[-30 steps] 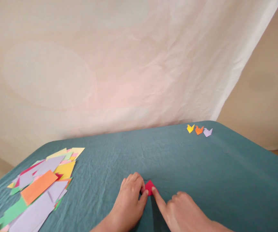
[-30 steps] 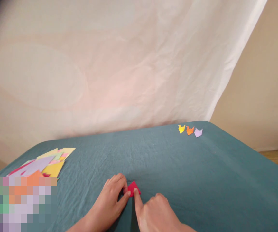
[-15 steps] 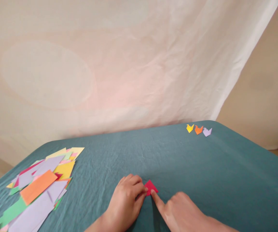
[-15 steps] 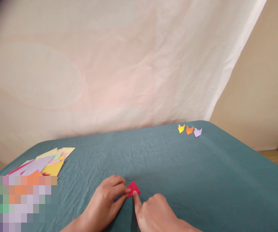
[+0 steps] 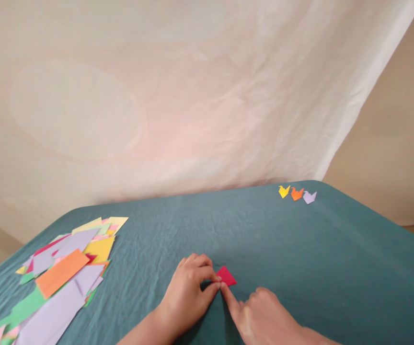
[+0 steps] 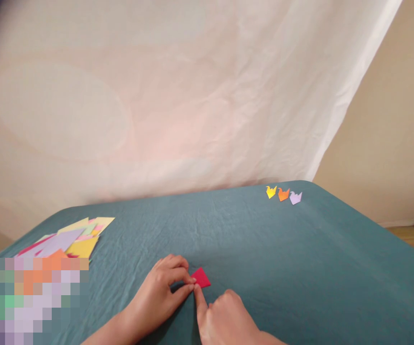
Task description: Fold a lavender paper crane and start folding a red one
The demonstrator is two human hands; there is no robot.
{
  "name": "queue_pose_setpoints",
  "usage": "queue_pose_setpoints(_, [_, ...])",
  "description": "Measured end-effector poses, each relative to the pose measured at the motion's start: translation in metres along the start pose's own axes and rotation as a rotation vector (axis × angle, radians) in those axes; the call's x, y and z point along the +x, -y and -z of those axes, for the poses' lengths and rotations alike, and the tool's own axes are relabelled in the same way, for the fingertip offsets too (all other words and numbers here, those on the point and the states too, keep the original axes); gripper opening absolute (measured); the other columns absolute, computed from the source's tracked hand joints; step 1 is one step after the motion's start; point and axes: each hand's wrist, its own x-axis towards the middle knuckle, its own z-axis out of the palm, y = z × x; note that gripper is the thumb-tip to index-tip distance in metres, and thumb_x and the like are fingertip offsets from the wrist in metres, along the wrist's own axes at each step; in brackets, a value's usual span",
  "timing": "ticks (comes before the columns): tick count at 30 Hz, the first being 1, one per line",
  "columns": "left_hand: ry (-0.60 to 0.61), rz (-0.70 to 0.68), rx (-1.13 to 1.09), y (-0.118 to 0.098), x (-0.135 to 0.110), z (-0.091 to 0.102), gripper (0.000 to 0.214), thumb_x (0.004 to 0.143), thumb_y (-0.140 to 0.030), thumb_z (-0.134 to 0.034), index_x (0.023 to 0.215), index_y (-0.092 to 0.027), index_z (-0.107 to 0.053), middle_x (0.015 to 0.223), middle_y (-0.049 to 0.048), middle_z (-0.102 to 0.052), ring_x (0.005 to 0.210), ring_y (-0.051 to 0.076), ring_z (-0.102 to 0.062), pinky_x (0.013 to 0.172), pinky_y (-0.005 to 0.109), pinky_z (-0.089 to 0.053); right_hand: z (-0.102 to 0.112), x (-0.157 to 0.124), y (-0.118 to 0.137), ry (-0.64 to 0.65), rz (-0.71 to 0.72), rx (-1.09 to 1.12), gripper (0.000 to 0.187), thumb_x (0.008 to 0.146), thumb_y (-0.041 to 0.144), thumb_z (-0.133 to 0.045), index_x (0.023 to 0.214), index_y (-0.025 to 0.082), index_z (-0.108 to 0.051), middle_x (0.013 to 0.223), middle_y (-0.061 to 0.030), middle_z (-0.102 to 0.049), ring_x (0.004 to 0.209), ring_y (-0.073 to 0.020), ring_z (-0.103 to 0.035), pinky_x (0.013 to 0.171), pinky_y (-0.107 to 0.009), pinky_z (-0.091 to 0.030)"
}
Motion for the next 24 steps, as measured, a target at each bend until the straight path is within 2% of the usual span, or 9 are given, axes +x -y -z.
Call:
queue_pose_setpoints(4, [-0.021, 0.035, -0.012, 0.000, 0.000, -0.001, 0.007, 0.080, -0.022, -0.062, 0.075, -0.023, -0.066, 0.087, 0.0000, -0.060, 0.085, 0.017, -0.052, 0.078, 0.031, -0.037, 0.011, 0.000, -0.005, 0.119, -0.001, -0.008, 0.058, 0.066, 0.005, -0.050, 0.124, 0.002, -0.049, 0.051, -0.0041, -0.066, 0.035, -0.0174, -0.057, 0.035, -0.029, -0.016])
queue_pose_setpoints(6, [-0.012, 0.021, 0.018, -0.001, -0.001, 0.000, 0.009, 0.082, -0.023, -0.060, 0.076, -0.023, -0.067, 0.087, 0.0005, -0.061, 0.085, 0.018, -0.052, 0.077, 0.031, -0.037, 0.018, -0.001, -0.009, 0.115, -0.032, 0.022, 0.058, 0.066, 0.009, -0.051, 0.124, 0.007, -0.051, 0.057, -0.0039, -0.068, 0.042, -0.0180, -0.061, 0.037, -0.029, -0.019])
queue_pose_setpoints(10, [0.016, -0.031, 0.084, -0.003, -0.004, 0.003, 0.014, 0.085, -0.024, -0.055, 0.079, -0.024, -0.067, 0.088, 0.0023, -0.061, 0.085, 0.019, -0.053, 0.075, 0.031, -0.037, 0.025, -0.003, -0.014, 0.146, -0.091, 0.026, 0.052, 0.066, 0.008, -0.051, 0.118, 0.010, -0.057, 0.060, -0.0045, -0.069, 0.047, -0.0188, -0.064, 0.039, -0.030, -0.021])
queue_pose_setpoints(16, [0.052, -0.077, 0.142, -0.007, -0.004, 0.009, 0.019, 0.088, -0.023, -0.050, 0.080, -0.024, -0.068, 0.089, 0.0030, -0.061, 0.085, 0.019, -0.053, 0.073, 0.031, -0.038, 0.030, -0.003, -0.016, 0.179, -0.108, 0.040, 0.044, 0.071, 0.008, -0.054, 0.114, 0.007, -0.060, 0.061, -0.0068, -0.070, 0.049, -0.0178, -0.064, 0.040, -0.028, -0.024])
queue_pose_setpoints(24, [0.082, -0.080, 0.158, -0.011, -0.003, 0.016, 0.020, 0.088, -0.022, -0.050, 0.083, -0.025, -0.069, 0.088, 0.0037, -0.062, 0.084, 0.019, -0.054, 0.072, 0.030, -0.039, 0.033, -0.004, -0.021, 0.220, -0.131, 0.048, 0.041, 0.072, 0.010, -0.056, 0.113, 0.012, -0.062, 0.064, -0.0061, -0.070, 0.052, -0.0199, -0.066, 0.040, -0.029, -0.025])
